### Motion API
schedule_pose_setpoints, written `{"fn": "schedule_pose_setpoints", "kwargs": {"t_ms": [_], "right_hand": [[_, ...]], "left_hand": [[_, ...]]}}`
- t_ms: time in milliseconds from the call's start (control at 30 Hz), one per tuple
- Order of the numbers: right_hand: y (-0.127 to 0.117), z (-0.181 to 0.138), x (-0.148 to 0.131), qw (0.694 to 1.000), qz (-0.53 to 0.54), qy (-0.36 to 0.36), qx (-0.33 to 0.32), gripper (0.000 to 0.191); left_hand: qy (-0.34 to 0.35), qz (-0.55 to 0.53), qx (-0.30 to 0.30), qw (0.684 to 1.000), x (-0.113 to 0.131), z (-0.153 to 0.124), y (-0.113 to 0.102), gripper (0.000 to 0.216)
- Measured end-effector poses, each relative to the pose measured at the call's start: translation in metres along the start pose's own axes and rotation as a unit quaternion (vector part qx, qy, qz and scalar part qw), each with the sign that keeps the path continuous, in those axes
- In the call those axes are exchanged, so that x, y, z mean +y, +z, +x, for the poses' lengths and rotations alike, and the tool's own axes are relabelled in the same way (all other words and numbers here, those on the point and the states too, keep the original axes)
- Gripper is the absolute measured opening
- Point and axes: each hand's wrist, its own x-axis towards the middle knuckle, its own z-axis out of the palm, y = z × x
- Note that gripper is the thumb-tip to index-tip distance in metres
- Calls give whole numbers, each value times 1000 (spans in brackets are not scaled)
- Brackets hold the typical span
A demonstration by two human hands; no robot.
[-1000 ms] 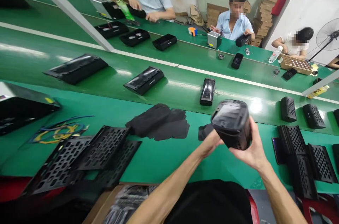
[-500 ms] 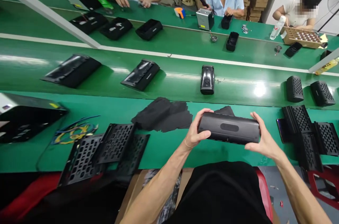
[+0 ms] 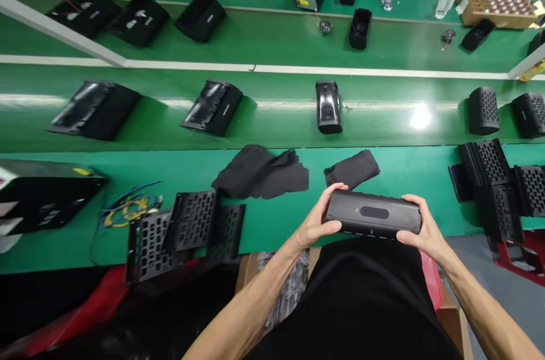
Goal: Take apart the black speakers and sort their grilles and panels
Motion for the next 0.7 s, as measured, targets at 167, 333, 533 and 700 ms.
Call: {"fn": "schedule_pose_setpoints", "kwargs": {"t_ms": [167,333,533,700], "right_hand": [[3,-20,8,999,-17,-5,29,85],[-2,-25,17,999,-3,46,-19,93],[2,-47,19,998,-37,44,2,95],[11,-52,19,999,-30,24,37,77]], "left_hand": [[-13,-22,20,999,-1,-18,14,91],[-39,-11,12,999,-7,-21,18,94],[-40,22,-33,998,-6,-33,12,95],[-4,36,8,999,-11,-38,19,91]]}}
